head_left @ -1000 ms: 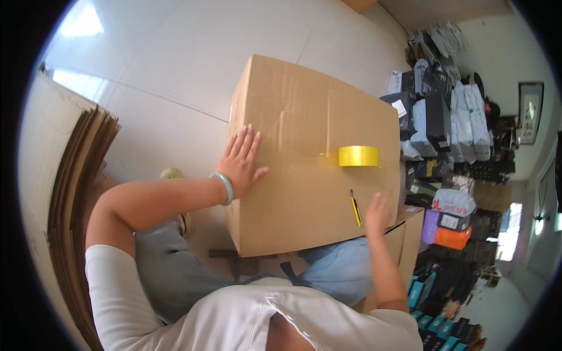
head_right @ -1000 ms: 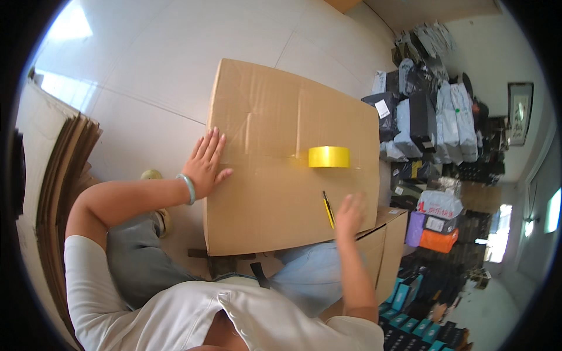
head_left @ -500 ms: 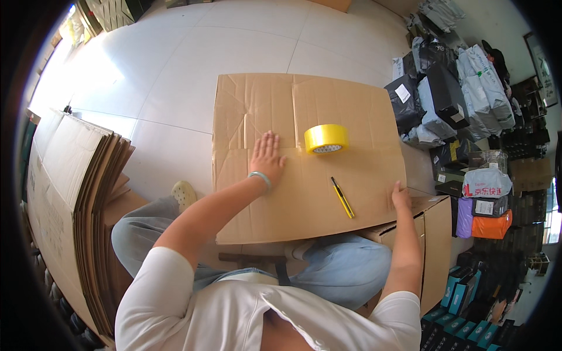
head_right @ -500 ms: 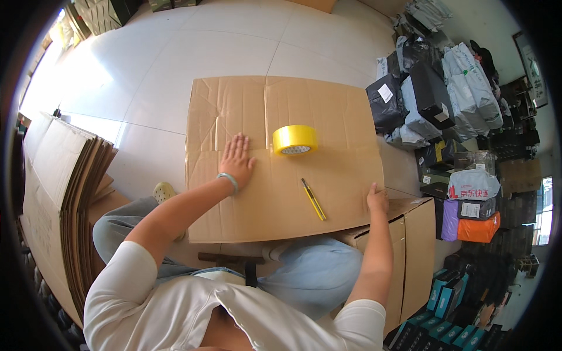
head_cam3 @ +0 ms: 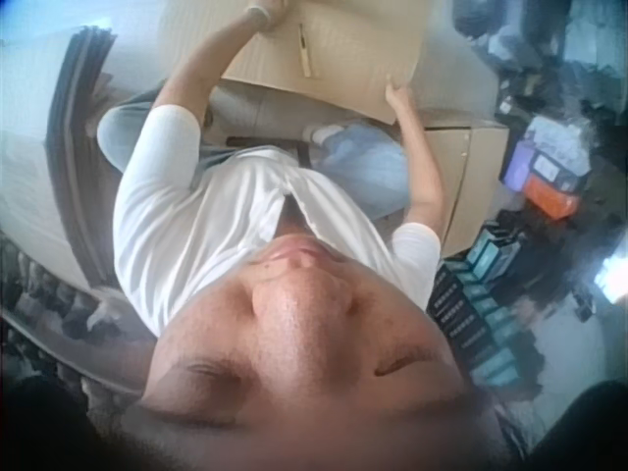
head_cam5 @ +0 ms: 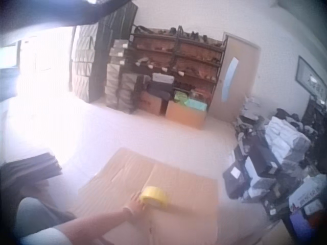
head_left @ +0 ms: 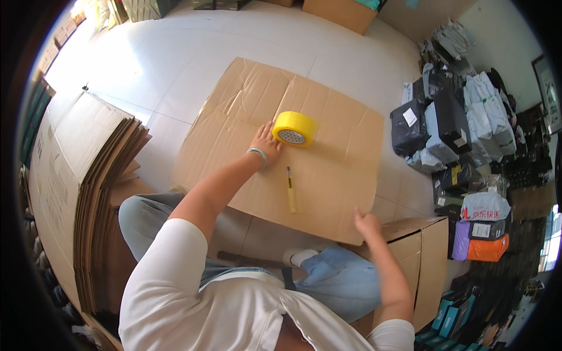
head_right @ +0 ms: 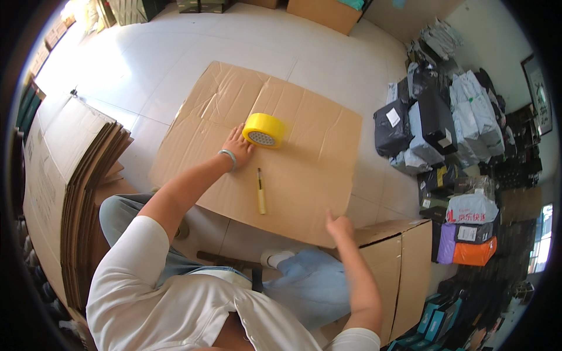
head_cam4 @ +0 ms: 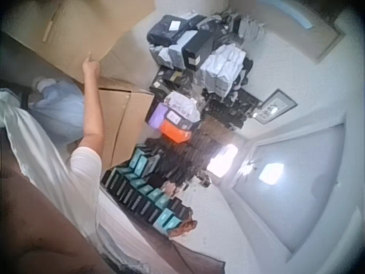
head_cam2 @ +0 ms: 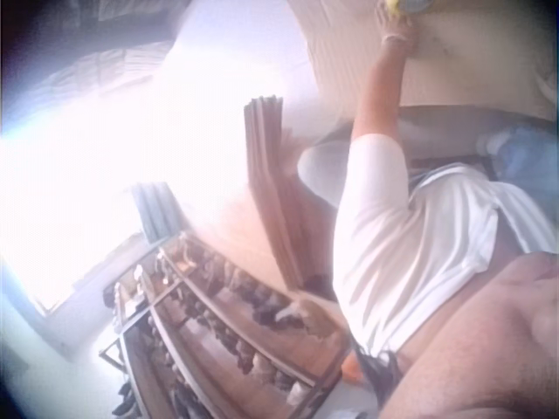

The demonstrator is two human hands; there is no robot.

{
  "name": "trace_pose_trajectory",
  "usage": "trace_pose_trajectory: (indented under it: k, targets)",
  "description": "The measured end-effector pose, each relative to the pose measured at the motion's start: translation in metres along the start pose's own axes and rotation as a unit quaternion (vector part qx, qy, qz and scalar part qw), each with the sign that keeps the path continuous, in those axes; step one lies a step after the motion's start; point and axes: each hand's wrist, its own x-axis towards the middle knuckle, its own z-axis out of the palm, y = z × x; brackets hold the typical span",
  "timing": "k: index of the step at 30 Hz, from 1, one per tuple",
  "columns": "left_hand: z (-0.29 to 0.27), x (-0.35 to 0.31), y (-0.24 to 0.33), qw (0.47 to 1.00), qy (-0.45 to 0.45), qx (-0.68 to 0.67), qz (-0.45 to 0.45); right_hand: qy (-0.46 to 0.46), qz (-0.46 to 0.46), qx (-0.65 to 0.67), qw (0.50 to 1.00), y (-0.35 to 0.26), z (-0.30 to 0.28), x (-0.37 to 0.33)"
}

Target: The person sits on the floor and seals cardboard boxes using yellow packing tape and a yellow utility knife. They apply tape along the seams, cut the tape with the knife, and move the sealed boxes aside to continue with additional boxes.

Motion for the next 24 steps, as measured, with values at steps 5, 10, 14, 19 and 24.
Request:
trace_pose_trajectory:
  k: [5,10,14,19,24]
  targets:
    - [-0.023,-0.011,-0.084,0.997,-0.051,-0.019,0.049,-0.032,-0.075,0.033,0.996,-0.064,0.038,-0.075]
    - [-0.057,-0.042,-0.137,0.995,-0.078,-0.007,-0.055,-0.147,-0.194,0.045,0.969,-0.092,0.095,-0.124]
    - [-0.072,-0.107,-0.106,0.937,0.076,-0.103,-0.325,-0.192,-0.265,-0.097,0.94,-0.124,0.03,-0.116]
    - [-0.079,-0.242,-0.019,0.897,0.065,-0.168,-0.404,0.171,-0.37,0.047,0.912,-0.235,-0.031,-0.054]
    - [-0.003,-0.257,-0.04,0.73,0.244,-0.481,-0.418,0.162,-0.41,0.216,0.871,-0.356,-0.012,-0.019]
